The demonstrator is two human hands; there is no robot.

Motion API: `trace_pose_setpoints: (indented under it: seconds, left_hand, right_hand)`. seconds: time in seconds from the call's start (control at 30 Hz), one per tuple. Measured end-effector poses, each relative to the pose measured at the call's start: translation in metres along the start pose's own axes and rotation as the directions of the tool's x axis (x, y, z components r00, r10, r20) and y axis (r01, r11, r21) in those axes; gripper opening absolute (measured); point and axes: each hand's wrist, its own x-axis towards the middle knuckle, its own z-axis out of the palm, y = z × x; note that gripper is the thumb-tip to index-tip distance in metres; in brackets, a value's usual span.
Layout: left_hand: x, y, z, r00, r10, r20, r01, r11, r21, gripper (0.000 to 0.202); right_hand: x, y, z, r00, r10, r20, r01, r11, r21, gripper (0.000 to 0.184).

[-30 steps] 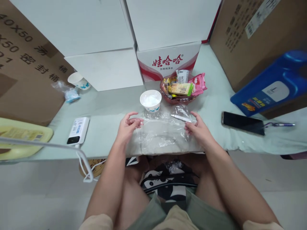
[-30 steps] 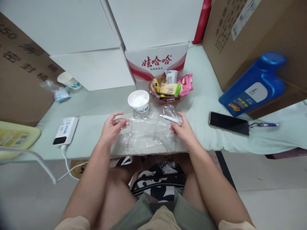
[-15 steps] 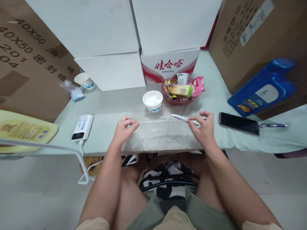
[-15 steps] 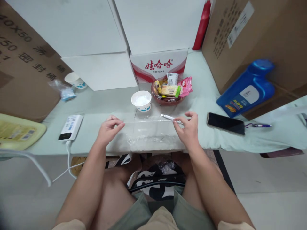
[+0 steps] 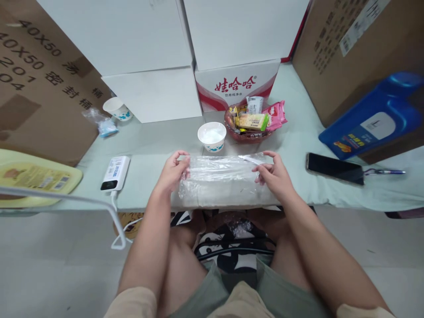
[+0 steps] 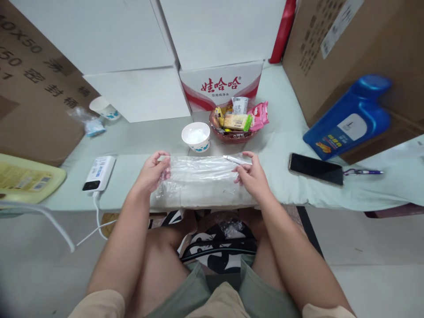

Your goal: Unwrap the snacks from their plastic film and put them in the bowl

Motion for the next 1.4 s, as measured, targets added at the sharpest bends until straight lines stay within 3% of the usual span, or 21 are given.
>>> trace_pose_setpoints:
  seconds: [0.07, 0.13, 0.2, 0.27, 0.37, 0.43, 0.5, 0.57, 0.63, 0.7, 0.73, 0.8, 0.9, 0.97, 1.07, 1.2, 1.27, 1.4]
  left_hand:
    - [-0.003, 0.005, -0.008, 0.986, -0.113, 0.123, 0.124, 0.989, -0.087, 0.055]
    - [-0.007, 0.009, -0.013, 0.941, -0.197, 0.275, 0.242, 0.96, -0.141, 0.075]
    - [-0.009, 0.01, -0.012, 0.895, -0.254, 0.365, 0.307, 0.947, -0.093, 0.09]
    - [-0.008, 0.007, -0.007, 0.909, -0.273, 0.314, 0.289, 0.957, -0.006, 0.09]
    - [-0.003, 0.003, 0.002, 0.967, -0.24, 0.089, 0.24, 0.971, 0.011, 0.05]
    - [0.0, 0.002, 0.006, 0.977, -0.215, -0.005, 0.214, 0.975, -0.063, 0.029]
    - [0.001, 0.003, 0.008, 0.98, -0.201, -0.002, 0.199, 0.971, -0.134, 0.027]
    - [0.001, 0.005, 0.008, 0.978, -0.207, 0.029, 0.209, 0.964, -0.167, 0.028]
    - [0.0, 0.006, 0.009, 0.971, -0.231, 0.06, 0.237, 0.961, -0.139, 0.03]
    - [0.0, 0.004, 0.011, 0.96, -0.256, 0.111, 0.265, 0.961, -0.077, 0.034]
    - [0.0, 0.003, 0.013, 0.951, -0.269, 0.151, 0.278, 0.96, -0.042, 0.037]
    - [0.001, 0.002, 0.018, 0.93, -0.285, 0.23, 0.289, 0.957, 0.018, 0.041]
    - [0.003, 0.002, 0.025, 0.889, -0.296, 0.349, 0.279, 0.955, 0.101, 0.048]
    - [0.003, 0.003, 0.025, 0.856, -0.316, 0.41, 0.274, 0.948, 0.16, 0.051]
    - [0.003, 0.003, 0.017, 0.86, -0.324, 0.395, 0.24, 0.939, 0.247, 0.048]
    - [0.006, 0.001, 0.007, 0.886, -0.292, 0.361, 0.219, 0.948, 0.229, 0.042]
    - [0.009, -0.002, 0.006, 0.91, -0.254, 0.328, 0.242, 0.967, 0.078, 0.044]
    - [0.008, -0.007, 0.021, 0.956, -0.129, 0.264, 0.22, 0.911, -0.35, 0.066]
  right_hand:
    - [0.001, -0.003, -0.001, 0.997, 0.043, -0.06, -0.04, 0.998, 0.041, 0.057]
    - [0.002, -0.005, 0.0, 0.991, 0.072, -0.116, -0.062, 0.995, 0.082, 0.055]
    - [0.004, -0.006, 0.001, 0.984, 0.094, -0.152, -0.076, 0.99, 0.118, 0.054]
    - [0.005, -0.007, 0.002, 0.98, 0.114, -0.162, -0.092, 0.986, 0.137, 0.054]
    - [0.002, -0.008, 0.003, 0.977, 0.136, -0.166, -0.113, 0.984, 0.14, 0.06]
    - [-0.004, -0.008, -0.001, 0.976, 0.153, -0.157, -0.132, 0.982, 0.138, 0.065]
    - [-0.013, -0.009, -0.008, 0.975, 0.204, -0.081, -0.198, 0.977, 0.08, 0.069]
    - [-0.021, -0.01, -0.02, 0.972, 0.231, -0.028, -0.233, 0.969, -0.08, 0.061]
    - [-0.026, -0.013, -0.03, 0.988, 0.102, -0.112, -0.128, 0.957, -0.259, 0.046]
    - [-0.023, -0.015, -0.03, 0.978, -0.124, -0.168, 0.06, 0.938, -0.343, 0.038]
    - [-0.019, -0.015, -0.025, 0.973, -0.195, -0.123, 0.147, 0.935, -0.321, 0.038]
    - [-0.008, -0.014, -0.005, 0.972, -0.205, 0.111, 0.223, 0.958, -0.182, 0.049]
    - [0.011, -0.007, 0.037, 0.911, -0.054, 0.409, 0.109, 0.987, -0.114, 0.072]
    - [0.017, -0.003, 0.057, 0.841, 0.082, 0.535, 0.027, 0.981, -0.194, 0.054]
    - [0.009, -0.006, 0.065, 0.794, 0.113, 0.597, 0.042, 0.97, -0.239, 0.016]
    - [-0.011, -0.017, 0.055, 0.782, 0.121, 0.611, -0.082, 0.992, -0.092, 0.02]
    - [-0.014, -0.019, 0.054, 0.805, 0.144, 0.576, -0.171, 0.985, -0.008, 0.027]
    - [-0.005, -0.014, 0.059, 0.933, 0.185, 0.308, -0.249, 0.951, 0.185, 0.038]
